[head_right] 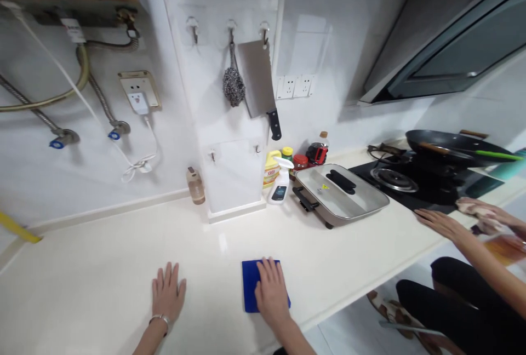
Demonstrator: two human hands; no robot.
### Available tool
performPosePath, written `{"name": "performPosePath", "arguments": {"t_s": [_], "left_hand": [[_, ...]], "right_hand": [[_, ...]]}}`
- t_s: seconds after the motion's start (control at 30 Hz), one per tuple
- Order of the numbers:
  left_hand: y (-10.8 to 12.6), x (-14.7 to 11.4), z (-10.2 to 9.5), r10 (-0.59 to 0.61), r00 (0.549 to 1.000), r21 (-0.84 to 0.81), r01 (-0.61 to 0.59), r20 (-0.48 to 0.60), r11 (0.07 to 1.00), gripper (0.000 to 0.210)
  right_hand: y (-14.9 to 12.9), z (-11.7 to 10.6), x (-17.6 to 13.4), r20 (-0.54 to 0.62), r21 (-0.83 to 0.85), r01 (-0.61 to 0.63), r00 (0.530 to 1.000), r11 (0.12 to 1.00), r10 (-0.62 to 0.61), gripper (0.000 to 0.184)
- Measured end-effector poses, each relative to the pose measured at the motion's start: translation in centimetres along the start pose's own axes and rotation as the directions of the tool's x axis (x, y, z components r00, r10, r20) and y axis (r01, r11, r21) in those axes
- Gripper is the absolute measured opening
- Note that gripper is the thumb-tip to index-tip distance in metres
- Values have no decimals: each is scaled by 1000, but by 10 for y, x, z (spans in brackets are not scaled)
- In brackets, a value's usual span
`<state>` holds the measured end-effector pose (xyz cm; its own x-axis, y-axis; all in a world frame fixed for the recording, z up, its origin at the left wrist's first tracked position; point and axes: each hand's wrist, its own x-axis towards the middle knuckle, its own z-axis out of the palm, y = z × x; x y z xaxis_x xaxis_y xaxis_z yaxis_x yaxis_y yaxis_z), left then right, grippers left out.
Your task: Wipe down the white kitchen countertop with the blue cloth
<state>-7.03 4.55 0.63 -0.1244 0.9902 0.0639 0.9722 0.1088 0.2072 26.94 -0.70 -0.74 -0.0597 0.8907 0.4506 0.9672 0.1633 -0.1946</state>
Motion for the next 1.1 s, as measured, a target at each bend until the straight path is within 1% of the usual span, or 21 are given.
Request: {"name": "performPosePath", "arguments": {"t_s": [0.03,0.1,0.2,0.3,0.37,0.43,0.47,0.57,0.67,0.77,0.83,0.9,0.97,1.03,1.1], "left_hand": [[0,-1,0,3,1000,18,-3,3,1000,59],[2,-3,1,-2,1000,49,2,-1,999,61],[3,-1,6,-21,1000,71,23,-19,997,62],[2,2,9,-20,999,70,22,-32,997,62],[2,3,9,-22,999,69,24,-27,997,63],[3,3,7,-34,999,70,34,-13,997,64],[4,2,6,-42,999,71,42,-6,997,64],[9,2,2,-64,998,76,64,-4,995,67],[13,3,1,-73,997,71,74,-21,995,69],[15,2,0,-66,997,56,67,-29,996,69],[15,1,-1,-62,997,44,64,-37,997,69],[15,-1,-1,-62,997,35,64,-50,997,69],[14,-1,0,-60,996,35,62,-61,997,69],[12,-1,3,-57,996,41,60,-70,997,70],[10,1,7,-62,995,48,66,-76,997,70]], "right_hand": [[-11,4,3,46,-31,2,999,1000,0,51],[-22,10,7,124,-76,2,992,997,8,55],[-22,11,7,190,-101,18,982,995,2,60],[-12,2,8,215,-96,45,976,994,-24,61],[0,-5,9,238,-74,88,969,993,-68,61],[19,-12,9,259,-65,113,961,991,-93,62],[33,-15,8,260,-76,98,963,992,-75,61],[85,-21,1,223,-154,-40,972,987,74,58],[145,-27,-10,162,-224,-163,966,961,202,55],[199,-33,-17,90,-255,-239,959,937,270,57],[224,-34,-16,38,-256,-270,957,928,289,57],[236,-32,-11,-17,-259,-301,951,918,308,56],[236,-26,-3,-75,-268,-347,937,899,340,57],[224,-18,7,-116,-272,-379,926,885,360,57],[204,-9,18,-119,-263,-364,931,893,344,58]]}}
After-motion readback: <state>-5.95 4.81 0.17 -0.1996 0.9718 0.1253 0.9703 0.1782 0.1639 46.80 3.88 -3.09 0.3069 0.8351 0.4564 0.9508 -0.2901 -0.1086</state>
